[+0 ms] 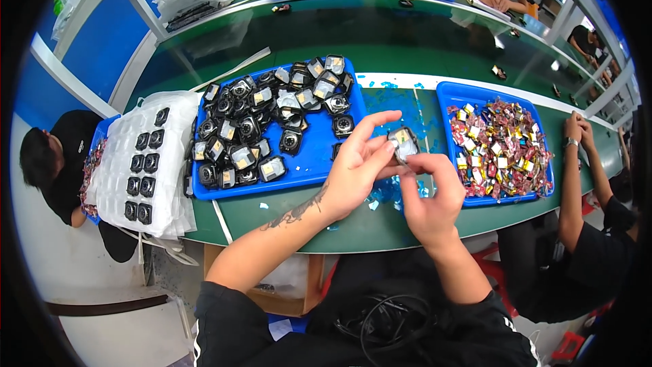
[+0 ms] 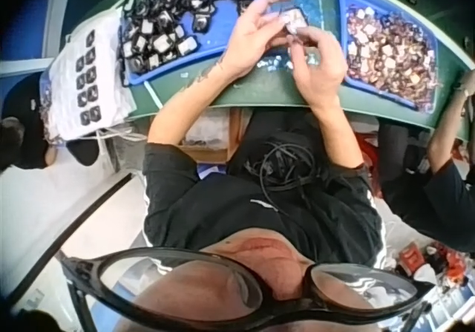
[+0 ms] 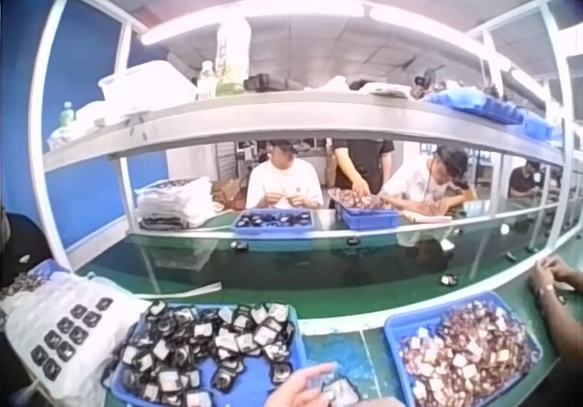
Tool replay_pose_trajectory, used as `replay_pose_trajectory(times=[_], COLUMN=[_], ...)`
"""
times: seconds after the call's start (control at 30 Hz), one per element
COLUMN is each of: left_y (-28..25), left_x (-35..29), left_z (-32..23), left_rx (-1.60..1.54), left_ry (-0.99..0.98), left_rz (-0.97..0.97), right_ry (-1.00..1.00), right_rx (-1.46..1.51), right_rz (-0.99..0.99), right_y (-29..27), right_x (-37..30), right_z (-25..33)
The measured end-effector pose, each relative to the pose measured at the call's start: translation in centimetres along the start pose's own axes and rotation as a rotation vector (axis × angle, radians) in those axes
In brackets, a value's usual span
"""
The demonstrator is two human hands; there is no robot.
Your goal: Manually assemble small electronic components by peeling adhesive backings and joining parts.
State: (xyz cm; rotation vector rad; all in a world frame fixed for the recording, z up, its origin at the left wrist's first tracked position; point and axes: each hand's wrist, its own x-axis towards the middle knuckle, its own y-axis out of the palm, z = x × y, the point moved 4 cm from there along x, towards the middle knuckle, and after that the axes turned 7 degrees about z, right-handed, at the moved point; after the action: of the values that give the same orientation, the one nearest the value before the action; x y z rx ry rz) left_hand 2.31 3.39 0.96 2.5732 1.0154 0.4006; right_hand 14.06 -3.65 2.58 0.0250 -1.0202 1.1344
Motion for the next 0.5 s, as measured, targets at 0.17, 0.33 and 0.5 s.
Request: replay_pose_trajectory(times=[0.17,0.33,0.5], left_y=[0.2,1.1,1.5], left_x=[-0.7,-1.1,-1.2], left_z=[0.1,-1.7,-1.9], left_rx=[0.453,0.895,1.143], left_ry=[0.173,0.422,0.556], left_rz=[0.060,-0.004,-0.050], right_ry=[0.535,0.585,0.576], right_rx=[0.891,0.971,0.813], right_rz=[-0.002,0.048,0.174], right_y=[-0.4,-0.4,-1.3], right_x=[-0.2,-0.3,-0.9], right_z=[-1.4,-1.2,-1.8])
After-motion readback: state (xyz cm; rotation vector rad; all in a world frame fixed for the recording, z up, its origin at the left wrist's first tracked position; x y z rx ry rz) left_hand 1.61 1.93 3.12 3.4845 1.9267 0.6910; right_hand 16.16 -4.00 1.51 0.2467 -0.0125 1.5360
